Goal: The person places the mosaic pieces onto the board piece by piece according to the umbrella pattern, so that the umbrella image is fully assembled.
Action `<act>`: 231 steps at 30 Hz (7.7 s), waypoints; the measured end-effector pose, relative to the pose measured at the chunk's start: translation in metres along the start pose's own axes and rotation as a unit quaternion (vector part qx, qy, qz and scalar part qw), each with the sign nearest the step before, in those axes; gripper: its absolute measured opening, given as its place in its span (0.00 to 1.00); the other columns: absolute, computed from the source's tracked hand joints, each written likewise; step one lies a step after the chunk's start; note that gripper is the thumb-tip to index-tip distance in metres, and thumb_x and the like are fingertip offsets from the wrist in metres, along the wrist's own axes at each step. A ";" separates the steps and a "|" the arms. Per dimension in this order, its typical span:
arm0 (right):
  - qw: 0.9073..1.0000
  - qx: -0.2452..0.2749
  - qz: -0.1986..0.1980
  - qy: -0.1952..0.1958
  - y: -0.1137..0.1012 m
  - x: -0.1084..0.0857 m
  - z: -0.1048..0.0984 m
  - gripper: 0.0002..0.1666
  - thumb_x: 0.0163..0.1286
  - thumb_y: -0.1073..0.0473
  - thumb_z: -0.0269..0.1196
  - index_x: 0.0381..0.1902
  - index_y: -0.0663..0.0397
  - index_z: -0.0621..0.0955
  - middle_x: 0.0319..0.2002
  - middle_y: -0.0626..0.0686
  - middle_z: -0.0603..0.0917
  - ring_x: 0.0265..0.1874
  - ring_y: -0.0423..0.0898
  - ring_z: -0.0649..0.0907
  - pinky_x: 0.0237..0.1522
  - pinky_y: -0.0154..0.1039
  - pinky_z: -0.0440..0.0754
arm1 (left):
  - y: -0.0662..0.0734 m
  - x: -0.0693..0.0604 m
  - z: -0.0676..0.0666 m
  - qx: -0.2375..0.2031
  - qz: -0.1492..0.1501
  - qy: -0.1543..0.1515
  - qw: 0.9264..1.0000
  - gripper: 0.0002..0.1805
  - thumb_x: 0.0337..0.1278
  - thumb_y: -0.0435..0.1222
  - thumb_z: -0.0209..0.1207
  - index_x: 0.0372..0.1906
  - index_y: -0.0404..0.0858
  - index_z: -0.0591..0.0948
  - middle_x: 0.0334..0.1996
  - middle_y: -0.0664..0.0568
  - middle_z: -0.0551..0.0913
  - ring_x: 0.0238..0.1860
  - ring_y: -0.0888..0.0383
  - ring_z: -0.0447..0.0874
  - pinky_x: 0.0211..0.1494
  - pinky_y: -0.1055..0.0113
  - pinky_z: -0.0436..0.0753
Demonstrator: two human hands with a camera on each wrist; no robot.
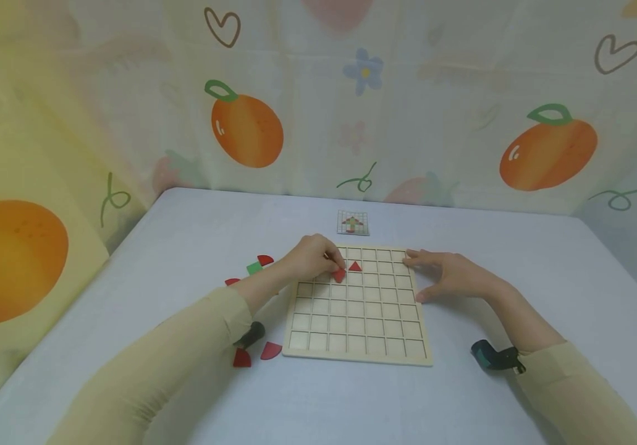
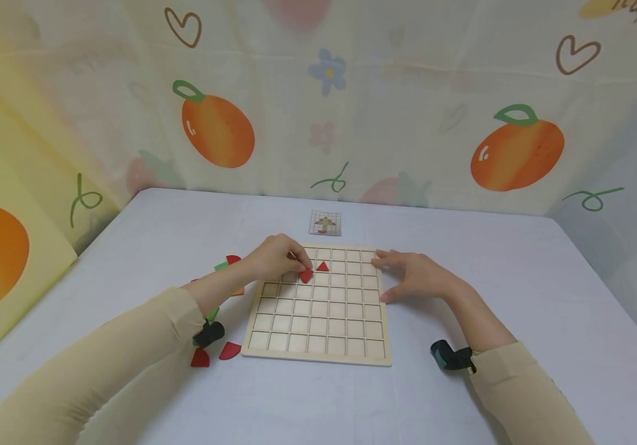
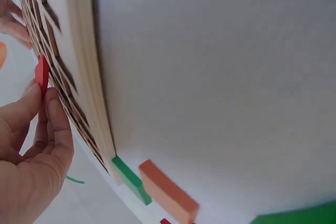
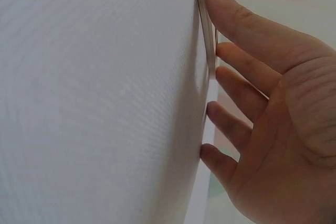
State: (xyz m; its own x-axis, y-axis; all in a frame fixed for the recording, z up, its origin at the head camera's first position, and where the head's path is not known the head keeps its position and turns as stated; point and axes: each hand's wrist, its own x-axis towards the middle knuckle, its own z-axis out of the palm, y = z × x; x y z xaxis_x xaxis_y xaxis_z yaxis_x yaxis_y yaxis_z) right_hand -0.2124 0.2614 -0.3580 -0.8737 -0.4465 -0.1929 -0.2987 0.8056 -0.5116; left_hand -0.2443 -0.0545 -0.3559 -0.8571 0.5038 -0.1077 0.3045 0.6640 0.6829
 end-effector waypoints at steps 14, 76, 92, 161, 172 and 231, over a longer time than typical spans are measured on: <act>1.000 0.001 0.002 0.001 0.000 -0.001 0.000 0.50 0.55 0.42 0.79 0.73 0.52 0.76 0.80 0.56 0.67 0.81 0.67 0.61 0.77 0.71 0.59 | 0.005 0.006 -0.006 0.035 0.027 -0.035 0.998 0.09 0.66 0.25 0.62 0.40 0.34 0.92 0.44 0.45 0.93 0.48 0.56 0.86 0.54 0.66 0.83; 1.000 -0.003 0.006 -0.004 0.001 -0.001 0.004 0.50 0.56 0.43 0.79 0.74 0.52 0.75 0.81 0.56 0.66 0.81 0.67 0.60 0.77 0.71 0.58 | -0.081 -0.048 -0.084 -0.032 -0.123 0.079 0.989 0.17 0.73 0.39 0.61 0.57 0.32 0.84 0.50 0.41 0.85 0.50 0.47 0.82 0.58 0.58 0.83; 1.000 -0.007 0.006 -0.005 -0.001 0.000 0.001 0.50 0.57 0.42 0.79 0.74 0.51 0.75 0.81 0.56 0.65 0.81 0.66 0.60 0.77 0.71 0.59 | -0.105 -0.051 -0.073 -0.014 -0.144 0.042 0.989 0.13 0.67 0.41 0.66 0.49 0.36 0.85 0.47 0.44 0.84 0.51 0.49 0.76 0.55 0.64 0.76; 1.000 -0.007 0.006 -0.003 0.004 0.001 0.002 0.52 0.56 0.41 0.79 0.75 0.51 0.75 0.81 0.55 0.65 0.82 0.66 0.60 0.77 0.71 0.59 | -0.054 -0.052 -0.063 -0.082 -0.073 0.073 0.991 0.10 0.74 0.32 0.57 0.51 0.32 0.84 0.43 0.40 0.84 0.40 0.51 0.87 0.53 0.62 0.89; 1.000 -0.006 0.008 -0.004 0.003 0.001 0.002 0.51 0.56 0.42 0.79 0.74 0.50 0.75 0.81 0.55 0.65 0.82 0.66 0.60 0.77 0.71 0.59 | -0.020 -0.045 -0.035 -0.125 -0.131 0.058 0.982 0.10 0.70 0.35 0.64 0.50 0.40 0.90 0.51 0.46 0.87 0.54 0.50 0.78 0.58 0.61 0.80; 1.000 -0.015 0.010 -0.003 0.002 0.001 0.003 0.50 0.56 0.41 0.79 0.74 0.50 0.75 0.81 0.56 0.65 0.81 0.67 0.60 0.76 0.71 0.60 | 0.010 -0.045 0.007 0.036 -0.081 0.024 0.996 0.05 0.61 0.32 0.70 0.31 0.37 0.86 0.28 0.51 0.85 0.34 0.57 0.77 0.34 0.72 0.73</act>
State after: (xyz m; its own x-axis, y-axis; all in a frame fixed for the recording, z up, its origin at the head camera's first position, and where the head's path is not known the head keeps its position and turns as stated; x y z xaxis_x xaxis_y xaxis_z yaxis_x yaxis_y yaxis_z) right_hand -0.2132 0.2613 -0.3614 -0.8774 -0.4325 -0.2078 -0.2927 0.8255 -0.4825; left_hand -0.1999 -0.0668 -0.3492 -0.9157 0.3612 -0.1762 0.1883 0.7730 0.6059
